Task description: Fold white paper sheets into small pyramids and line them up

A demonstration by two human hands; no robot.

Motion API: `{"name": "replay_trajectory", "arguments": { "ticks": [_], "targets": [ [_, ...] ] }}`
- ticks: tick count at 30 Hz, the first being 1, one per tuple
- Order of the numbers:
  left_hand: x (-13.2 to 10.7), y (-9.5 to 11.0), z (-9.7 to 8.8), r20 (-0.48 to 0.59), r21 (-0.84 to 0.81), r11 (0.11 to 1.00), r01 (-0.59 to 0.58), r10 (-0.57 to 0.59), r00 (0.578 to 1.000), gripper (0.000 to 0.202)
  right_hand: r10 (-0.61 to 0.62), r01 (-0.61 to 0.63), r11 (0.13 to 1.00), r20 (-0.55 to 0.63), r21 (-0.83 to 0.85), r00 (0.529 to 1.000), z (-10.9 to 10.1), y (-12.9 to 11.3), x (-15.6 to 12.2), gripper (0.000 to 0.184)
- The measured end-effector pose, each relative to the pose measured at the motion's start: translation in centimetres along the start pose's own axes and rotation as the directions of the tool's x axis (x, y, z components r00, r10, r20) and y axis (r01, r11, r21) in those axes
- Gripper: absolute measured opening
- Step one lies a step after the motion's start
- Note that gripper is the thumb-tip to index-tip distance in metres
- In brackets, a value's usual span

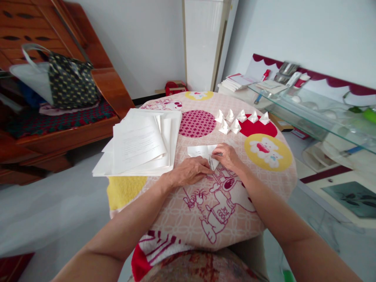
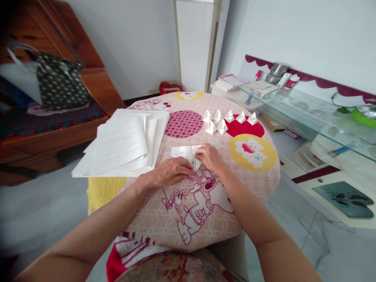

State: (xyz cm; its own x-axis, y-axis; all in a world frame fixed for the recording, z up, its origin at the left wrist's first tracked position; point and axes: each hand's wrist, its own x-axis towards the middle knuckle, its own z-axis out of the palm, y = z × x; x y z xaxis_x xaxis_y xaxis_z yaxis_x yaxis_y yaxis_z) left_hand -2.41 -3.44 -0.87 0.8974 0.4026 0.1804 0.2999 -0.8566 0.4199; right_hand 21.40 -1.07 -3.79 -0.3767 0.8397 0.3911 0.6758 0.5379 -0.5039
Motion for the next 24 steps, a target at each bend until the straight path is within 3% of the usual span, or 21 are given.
{"name": "replay_trajectory", "arguments": {
  "ticks": [24],
  "targets": [
    [-0.36,0.05,-0.06,-0.015,0.003,1.000,-0.012,0.012,1.000,0.031,0.143,-0.143,0.989,0.000,-0.032,0.990,0.46,-0.73,0.95,0.012]
  ]
}}
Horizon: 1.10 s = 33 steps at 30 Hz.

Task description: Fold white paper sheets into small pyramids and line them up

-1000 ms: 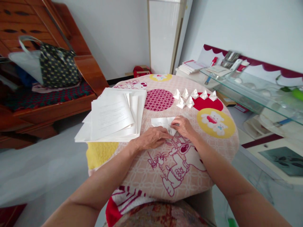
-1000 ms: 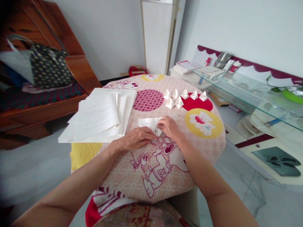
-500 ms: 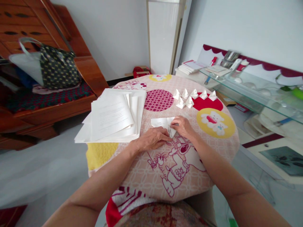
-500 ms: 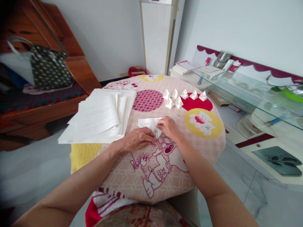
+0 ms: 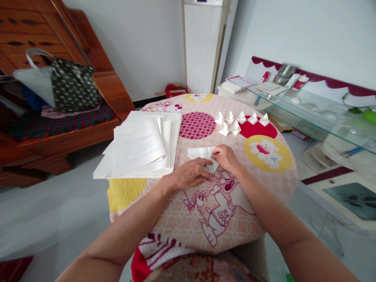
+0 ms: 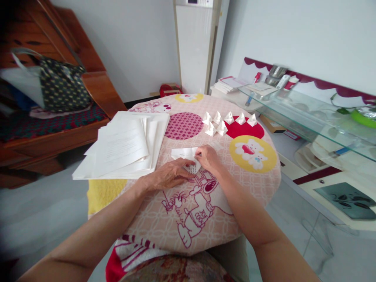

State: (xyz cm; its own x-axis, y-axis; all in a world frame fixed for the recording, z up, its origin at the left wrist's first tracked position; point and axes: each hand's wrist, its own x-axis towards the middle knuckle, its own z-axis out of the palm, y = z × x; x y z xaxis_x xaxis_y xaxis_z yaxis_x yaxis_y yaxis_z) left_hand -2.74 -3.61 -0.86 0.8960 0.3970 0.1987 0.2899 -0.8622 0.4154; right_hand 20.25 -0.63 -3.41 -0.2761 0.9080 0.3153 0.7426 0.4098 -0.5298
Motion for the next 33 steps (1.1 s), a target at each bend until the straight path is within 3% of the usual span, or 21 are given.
{"name": "replay_trajectory", "arguments": {
  "ticks": [16,24,27,30,33],
  "targets": [
    [0.3,0.0,-0.5,0.057,0.044,0.998,-0.033,0.030,0.998,0.026,0.075,-0.074,0.997,0.029,-0.014,0.997,-0.5,-1.3,0.2,0.015],
    [0.4,-0.1,-0.4,0.060,0.042,0.999,0.006,-0.008,0.998,0.029,0.061,-0.050,0.997,-0.193,0.063,0.979,-2.7,-2.1,-0.8,0.012],
    [0.3,-0.2,-0.3,0.062,0.033,0.999,0.013,-0.015,0.998,0.030,0.188,-0.187,0.979,-0.005,0.082,0.982,-3.4,-2.5,-1.6,0.010],
    [0.2,-0.2,-0.4,0.071,0.029,0.999,0.016,-0.018,0.997,0.031,0.282,-0.296,0.955,0.211,0.037,0.936,-3.6,-2.7,-2.1,0.002],
    [0.3,-0.2,-0.4,0.075,0.036,0.999,0.020,-0.023,0.997,0.031,0.305,-0.316,0.949,0.271,-0.003,0.913,-3.6,-3.1,-2.3,0.013]
  ]
}}
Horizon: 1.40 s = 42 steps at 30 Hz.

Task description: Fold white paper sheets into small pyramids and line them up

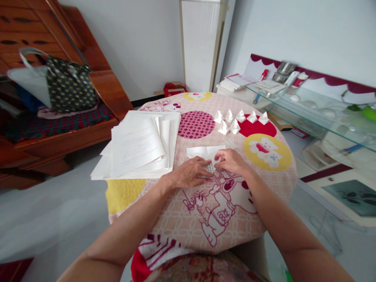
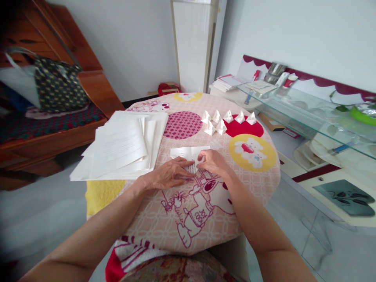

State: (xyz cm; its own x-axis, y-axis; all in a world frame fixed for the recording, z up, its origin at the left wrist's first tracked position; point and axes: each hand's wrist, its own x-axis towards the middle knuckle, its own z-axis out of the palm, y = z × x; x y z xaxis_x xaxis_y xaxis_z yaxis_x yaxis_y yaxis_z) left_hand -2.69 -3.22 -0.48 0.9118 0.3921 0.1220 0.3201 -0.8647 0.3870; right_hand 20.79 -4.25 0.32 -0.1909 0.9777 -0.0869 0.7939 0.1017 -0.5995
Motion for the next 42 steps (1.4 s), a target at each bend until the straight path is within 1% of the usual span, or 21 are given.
{"name": "replay_trajectory", "arguments": {
  "ticks": [3,7,11,15,21,23,26,27,28,29,31,33,36,38,42],
  "targets": [
    [0.0,0.0,0.0,0.000,0.003,1.000,-0.004,0.004,1.000,0.031,0.022,-0.022,0.998,0.000,-0.064,1.000,0.0,-0.5,-0.3,0.021],
    [0.0,0.0,0.0,-0.004,0.009,1.000,0.004,-0.004,1.000,0.030,0.037,-0.037,0.994,-0.007,-0.105,0.999,0.1,-0.6,-0.3,0.023],
    [-0.1,0.0,0.0,-0.006,0.006,1.000,0.011,-0.011,1.000,0.030,0.039,-0.045,0.992,-0.046,-0.114,0.998,-0.1,0.2,0.2,0.016],
    [-0.1,0.0,0.0,-0.009,0.001,1.000,0.006,-0.006,1.000,0.030,0.094,-0.103,0.989,-0.085,-0.107,0.992,-0.5,1.0,0.8,0.010],
    [0.0,-0.2,0.1,-0.002,0.037,0.999,0.008,-0.008,1.000,0.030,0.166,-0.190,0.972,-0.163,-0.141,0.972,-1.0,2.2,2.0,0.016],
    [0.0,-0.3,0.1,0.006,0.042,0.999,0.009,-0.009,1.000,0.031,0.182,-0.219,0.961,-0.210,-0.167,0.960,-1.1,2.6,2.2,0.018],
    [0.1,-0.3,0.1,0.012,0.045,0.999,0.012,-0.012,1.000,0.031,0.208,-0.288,0.940,-0.362,-0.181,0.909,-1.0,2.9,2.2,0.019],
    [0.1,-0.3,0.0,0.006,0.044,0.999,0.013,-0.014,1.000,0.031,0.198,-0.282,0.945,-0.396,-0.166,0.896,-0.9,2.9,2.1,0.020],
    [0.1,-0.3,0.0,-0.001,0.042,0.999,0.014,-0.014,1.000,0.031,0.177,-0.253,0.957,-0.402,-0.142,0.898,-0.8,2.9,1.9,0.021],
    [0.1,-0.3,0.1,-0.010,0.037,0.999,0.013,-0.013,1.000,0.031,0.146,-0.203,0.973,-0.383,-0.112,0.912,-0.6,2.8,1.7,0.021],
    [0.1,-0.3,0.1,-0.030,0.019,1.000,0.005,-0.005,1.000,0.030,0.066,-0.088,0.994,-0.286,-0.064,0.956,-0.2,2.5,1.2,0.019],
    [0.1,-0.3,0.1,-0.045,-0.008,1.000,-0.007,0.007,0.999,0.029,0.027,-0.044,0.997,-0.230,-0.070,0.973,0.2,2.2,0.9,0.015],
    [0.1,-0.2,0.2,-0.071,-0.052,0.998,0.032,-0.036,0.997,0.039,0.040,-0.058,0.994,-0.200,-0.089,0.979,0.4,1.7,0.8,0.015],
    [0.2,0.0,0.4,-0.074,-0.048,0.997,0.056,-0.060,0.995,0.048,0.059,-0.076,0.994,-0.190,-0.082,0.980,0.3,1.5,0.9,0.014],
    [0.6,0.4,0.9,-0.044,0.066,0.995,0.079,-0.076,0.996,0.054,0.073,-0.089,0.993,-0.193,-0.076,0.979,0.2,1.5,0.9,0.014]
  ]
}}
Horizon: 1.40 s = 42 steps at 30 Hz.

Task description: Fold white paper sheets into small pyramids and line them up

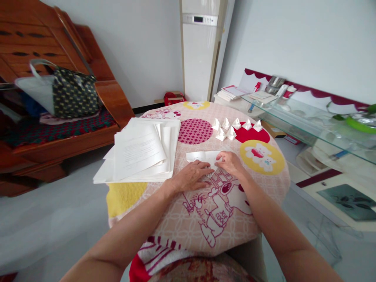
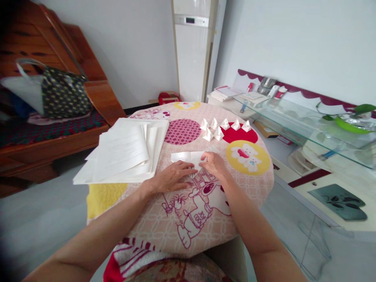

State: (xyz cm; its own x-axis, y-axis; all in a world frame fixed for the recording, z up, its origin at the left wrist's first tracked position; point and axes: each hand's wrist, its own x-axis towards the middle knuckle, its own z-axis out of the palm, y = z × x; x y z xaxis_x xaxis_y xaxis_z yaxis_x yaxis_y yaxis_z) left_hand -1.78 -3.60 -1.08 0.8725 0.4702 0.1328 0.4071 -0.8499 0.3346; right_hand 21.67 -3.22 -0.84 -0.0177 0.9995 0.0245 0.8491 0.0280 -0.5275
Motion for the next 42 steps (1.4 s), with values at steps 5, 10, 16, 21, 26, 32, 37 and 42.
{"name": "replay_trajectory", "arguments": {
  "ticks": [5,10,16,21,26,32,37,42],
  "targets": [
    [0.5,0.5,0.3,0.002,0.067,0.997,0.035,-0.035,0.999,0.046,-0.002,0.002,1.000,0.008,0.025,1.000,0.1,0.1,0.0,0.014],
    [0.3,0.3,0.0,-0.005,0.060,0.998,0.009,-0.008,1.000,0.040,0.010,-0.011,0.999,0.009,0.048,1.000,0.0,-0.1,-0.1,0.013],
    [0.0,-0.2,-0.3,0.010,-0.017,0.999,-0.035,0.035,0.999,0.032,-0.001,-0.001,0.998,0.018,0.068,1.000,-0.2,-0.2,-0.2,0.013],
    [-0.3,-0.3,-0.8,0.010,-0.041,0.997,-0.070,0.070,0.997,0.027,0.019,-0.021,0.997,0.019,0.080,1.000,0.0,0.0,0.0,0.012],
    [-0.6,-0.9,-0.9,-0.002,-0.158,0.985,-0.075,0.075,0.997,0.021,0.025,-0.026,0.996,0.014,0.086,1.000,0.1,0.1,0.0,0.011],
    [-0.6,-1.4,-0.4,-0.088,-0.283,0.959,0.015,-0.041,0.995,0.019,0.023,-0.023,0.997,0.011,0.080,1.000,0.0,0.2,0.0,0.012],
    [0.0,-1.3,0.0,-0.130,-0.273,0.960,0.067,-0.106,0.986,0.022,0.015,-0.017,0.997,0.019,0.072,1.000,0.1,0.2,0.0,0.011],
    [0.9,-1.6,0.8,-0.223,-0.179,0.974,0.139,-0.178,0.958,0.017,0.004,-0.005,1.000,0.006,0.030,1.000,0.2,0.2,-0.1,0.012]
  ]
}}
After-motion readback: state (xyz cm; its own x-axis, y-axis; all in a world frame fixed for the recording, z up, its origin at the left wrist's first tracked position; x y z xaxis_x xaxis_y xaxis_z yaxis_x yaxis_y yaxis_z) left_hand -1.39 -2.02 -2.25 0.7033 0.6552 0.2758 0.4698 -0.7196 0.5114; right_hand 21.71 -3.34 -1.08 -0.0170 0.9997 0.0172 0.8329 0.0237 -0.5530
